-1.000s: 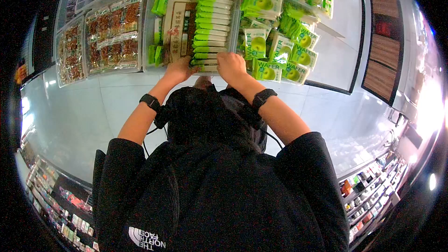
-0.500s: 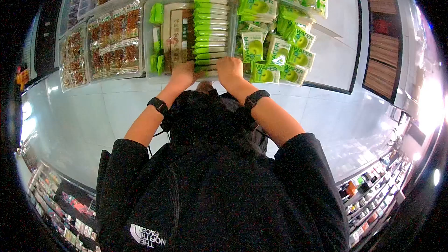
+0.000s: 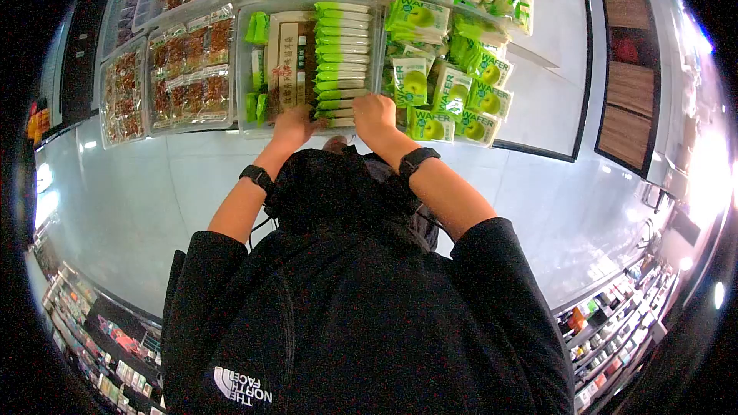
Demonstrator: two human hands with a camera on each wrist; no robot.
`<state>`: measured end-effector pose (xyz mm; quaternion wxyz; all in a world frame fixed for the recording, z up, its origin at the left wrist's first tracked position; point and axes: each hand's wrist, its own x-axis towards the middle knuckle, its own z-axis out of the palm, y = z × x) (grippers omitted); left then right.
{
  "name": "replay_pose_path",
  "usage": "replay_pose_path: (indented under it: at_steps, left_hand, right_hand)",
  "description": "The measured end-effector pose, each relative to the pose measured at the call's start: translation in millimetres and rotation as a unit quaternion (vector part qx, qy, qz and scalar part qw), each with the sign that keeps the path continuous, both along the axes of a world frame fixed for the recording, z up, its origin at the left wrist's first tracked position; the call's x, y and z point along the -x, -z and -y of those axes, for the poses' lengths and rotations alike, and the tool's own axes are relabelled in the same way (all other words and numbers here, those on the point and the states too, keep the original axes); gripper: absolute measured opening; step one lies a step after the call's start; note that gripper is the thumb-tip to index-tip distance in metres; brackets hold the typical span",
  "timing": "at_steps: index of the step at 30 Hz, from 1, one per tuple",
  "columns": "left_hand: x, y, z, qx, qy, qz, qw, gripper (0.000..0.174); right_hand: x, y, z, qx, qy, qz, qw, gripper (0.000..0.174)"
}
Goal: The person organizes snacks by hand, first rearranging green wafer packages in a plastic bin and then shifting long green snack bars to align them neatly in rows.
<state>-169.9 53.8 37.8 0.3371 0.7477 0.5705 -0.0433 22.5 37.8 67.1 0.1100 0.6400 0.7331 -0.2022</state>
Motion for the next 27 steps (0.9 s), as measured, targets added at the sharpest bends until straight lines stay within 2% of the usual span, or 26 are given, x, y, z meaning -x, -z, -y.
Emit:
replay_pose_path:
  at_steps: [4,6,7,9,12,13,17,19,21,24,27]
  left_hand:
    - [0,-2,-2,0.008,0.011,-0.010,1.000,0.052]
    - [1,-2,-5,0.047,0.003,0.001,0.999,0.053]
    - [5,9,-6,0.047,0.003,0.002,0.999,0.053]
    - [11,24,-11,0.093,-0.030,0.072,0.993,0.052]
    - [9,22,-11,0.132,-0.089,0.081,0.984,0.053]
    - [7,18,-12,0.131,-0.090,0.080,0.984,0.053]
    - [0,11,-8,0.119,-0.137,0.066,0.981,0.050]
    - [-2,12,-5,0.124,-0.149,0.060,0.979,0.049]
    - [1,9,-1,0.062,-0.163,0.055,0.983,0.046]
    - [6,1,-4,0.084,-0.131,0.097,0.983,0.047]
    - [2,-6,1,0.055,-0.123,0.084,0.987,0.051]
  right_hand:
    - [4,-5,-7,0.043,0.002,0.028,0.999,0.009]
    - [6,-7,-5,0.046,-0.002,0.021,0.999,0.010]
    - [5,-7,-4,0.049,-0.005,0.015,0.999,0.012]
    - [5,-5,0,0.050,0.006,0.004,0.999,0.014]
    - [4,-6,0,0.077,0.045,-0.038,0.995,0.018]
    - [4,-8,-2,0.100,0.076,-0.064,0.990,0.020]
    - [3,2,-1,0.105,0.084,-0.095,0.986,0.022]
    - [2,-2,0,0.154,0.138,-0.124,0.970,0.024]
    - [2,-1,2,0.157,0.153,-0.133,0.967,0.025]
    - [2,0,6,0.164,0.182,-0.143,0.959,0.026]
    - [1,1,8,0.149,0.188,-0.139,0.961,0.026]
